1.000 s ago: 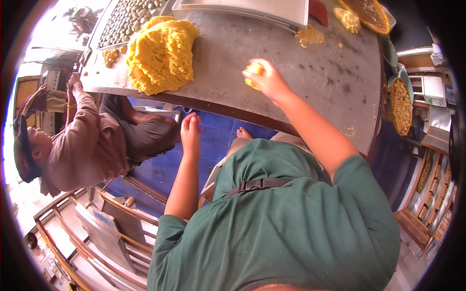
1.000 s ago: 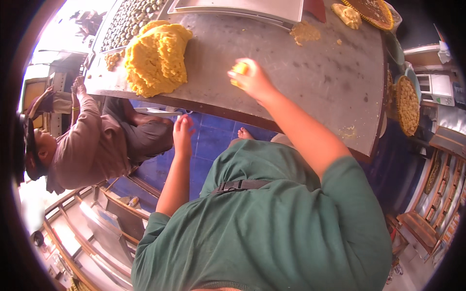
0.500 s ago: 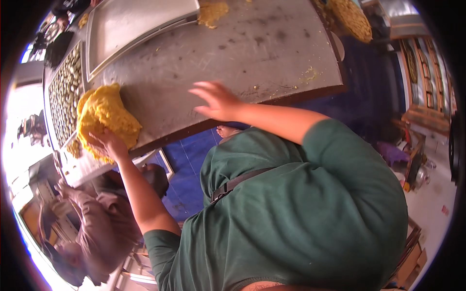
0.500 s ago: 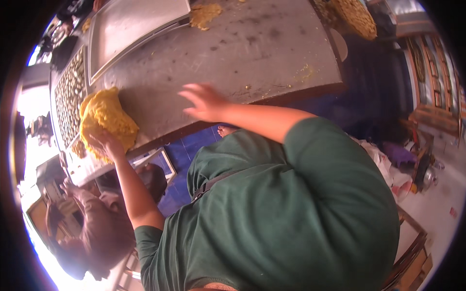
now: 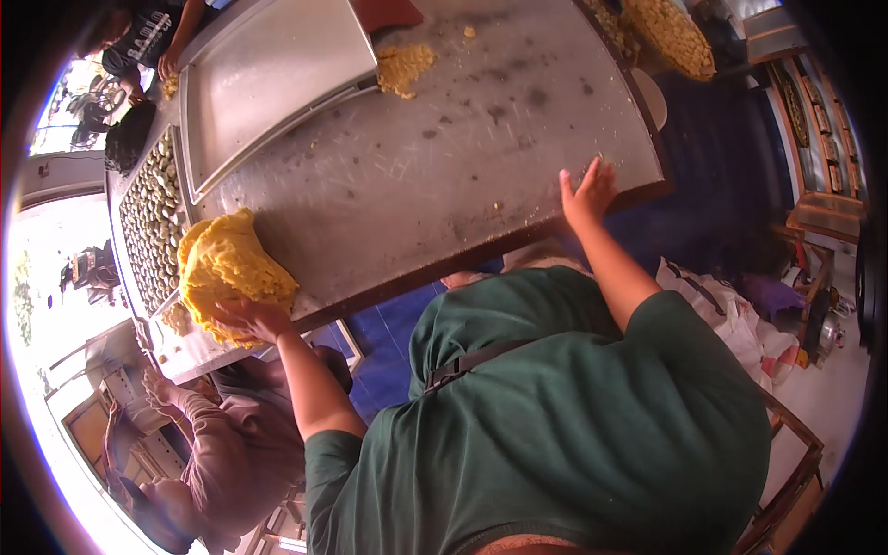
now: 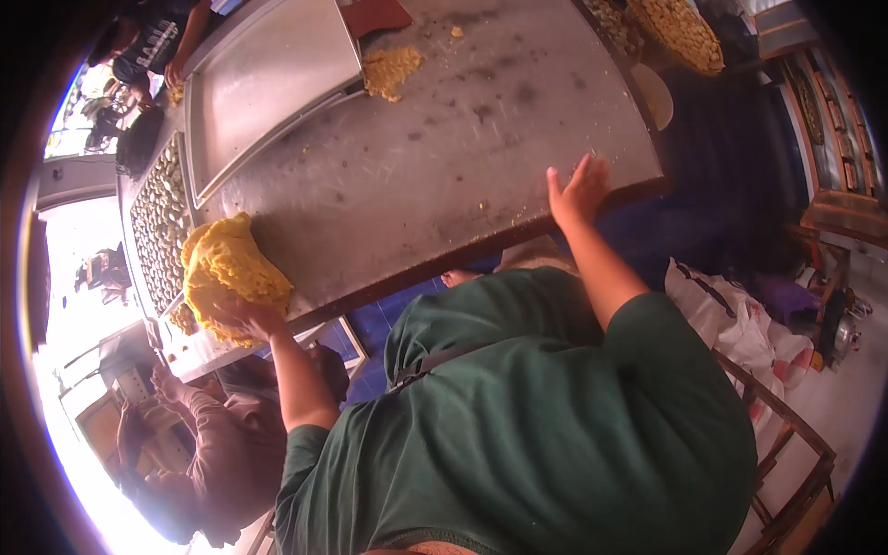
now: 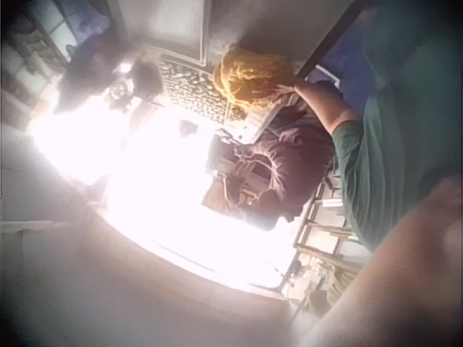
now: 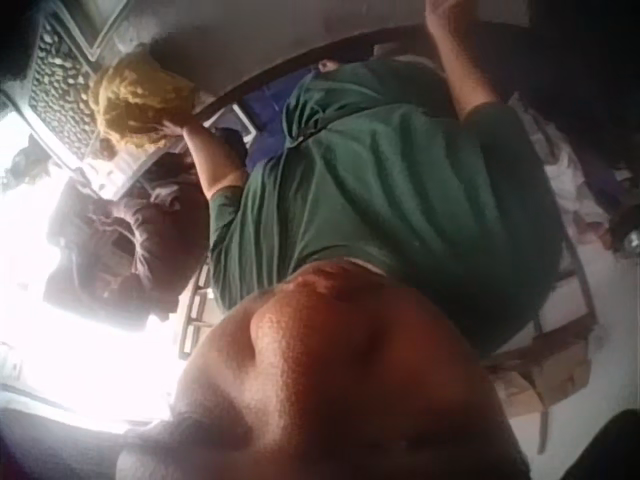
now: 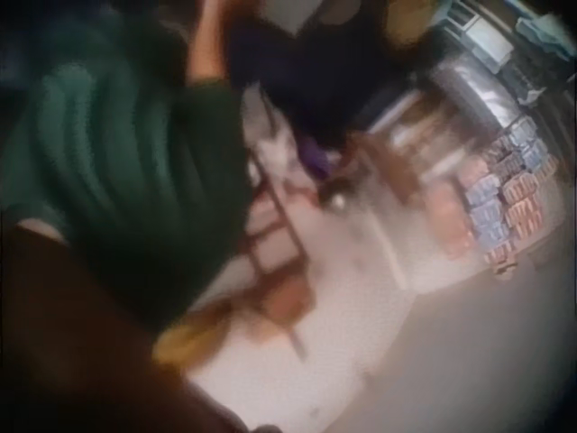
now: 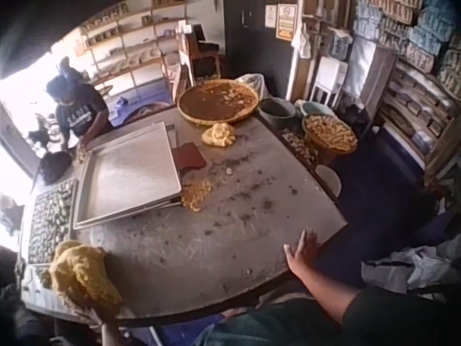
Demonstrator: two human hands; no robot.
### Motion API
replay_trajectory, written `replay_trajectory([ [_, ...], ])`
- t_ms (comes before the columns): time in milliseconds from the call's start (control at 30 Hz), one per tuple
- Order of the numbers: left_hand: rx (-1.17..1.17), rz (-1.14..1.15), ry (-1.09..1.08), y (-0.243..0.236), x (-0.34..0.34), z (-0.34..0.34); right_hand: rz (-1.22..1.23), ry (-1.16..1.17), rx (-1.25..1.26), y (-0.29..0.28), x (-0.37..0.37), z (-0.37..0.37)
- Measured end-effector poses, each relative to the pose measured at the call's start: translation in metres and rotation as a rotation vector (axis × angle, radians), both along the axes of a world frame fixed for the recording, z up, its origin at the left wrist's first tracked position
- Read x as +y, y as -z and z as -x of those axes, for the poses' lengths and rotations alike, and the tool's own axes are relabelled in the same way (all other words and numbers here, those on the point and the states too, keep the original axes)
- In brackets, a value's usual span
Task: The person rolls a piece of dough into a long strand and then uses their hands to shape and pinch the dough into smaller decorative pieces on a metal table.
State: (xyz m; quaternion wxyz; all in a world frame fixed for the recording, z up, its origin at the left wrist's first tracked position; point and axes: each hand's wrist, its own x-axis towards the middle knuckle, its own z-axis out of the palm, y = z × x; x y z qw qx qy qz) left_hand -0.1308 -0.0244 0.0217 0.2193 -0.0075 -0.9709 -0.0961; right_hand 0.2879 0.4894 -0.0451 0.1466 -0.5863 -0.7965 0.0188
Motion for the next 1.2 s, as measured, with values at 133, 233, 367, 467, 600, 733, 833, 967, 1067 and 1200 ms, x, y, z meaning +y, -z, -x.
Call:
replay_trajectory([
  [133, 0.040, -0.213, -0.070, -0.011, 0.011, -0.048, 0.205, -0.754, -0.055, -0.046, -0.051, 0.047],
  [233, 0.040, -0.007, 0.093, 0.005, 0.003, -0.097, 0.240, -0.978, -0.084, -0.042, -0.057, 0.073],
  [367, -0.179, -0.080, 0.146, 0.008, 0.032, -0.165, 0.188, -1.252, -0.210, -0.034, 0.018, 0.056],
  [467, -0.324, -0.169, 0.128, 0.021, 0.055, -0.201, 0.011, -0.814, -0.358, -0.040, 0.120, -0.003],
  [600, -0.297, -0.642, -0.128, 0.051, 0.097, -0.213, -0.090, -0.666, 0.014, -0.060, 0.162, -0.003],
  [733, -0.337, -0.210, 0.390, 0.005, 0.194, -0.193, 0.391, -1.443, -0.293, -0.092, 0.132, -0.008],
  [833, -0.388, -0.109, 0.510, 0.017, 0.238, -0.163, 0.391, -1.360, -0.595, -0.077, 0.185, -0.027],
  [967, -0.392, -0.100, 0.303, 0.044, 0.281, -0.121, -0.035, -0.782, -0.316, -0.100, 0.263, -0.004],
  [1067, -0.408, -0.050, 0.117, 0.048, 0.307, -0.096, 0.670, -0.270, -0.104, -0.111, 0.291, 0.047],
  [1200, -0.422, -0.001, 0.092, 0.051, 0.325, -0.099, 0.359, -0.823, -0.130, -0.091, 0.302, 0.121],
])
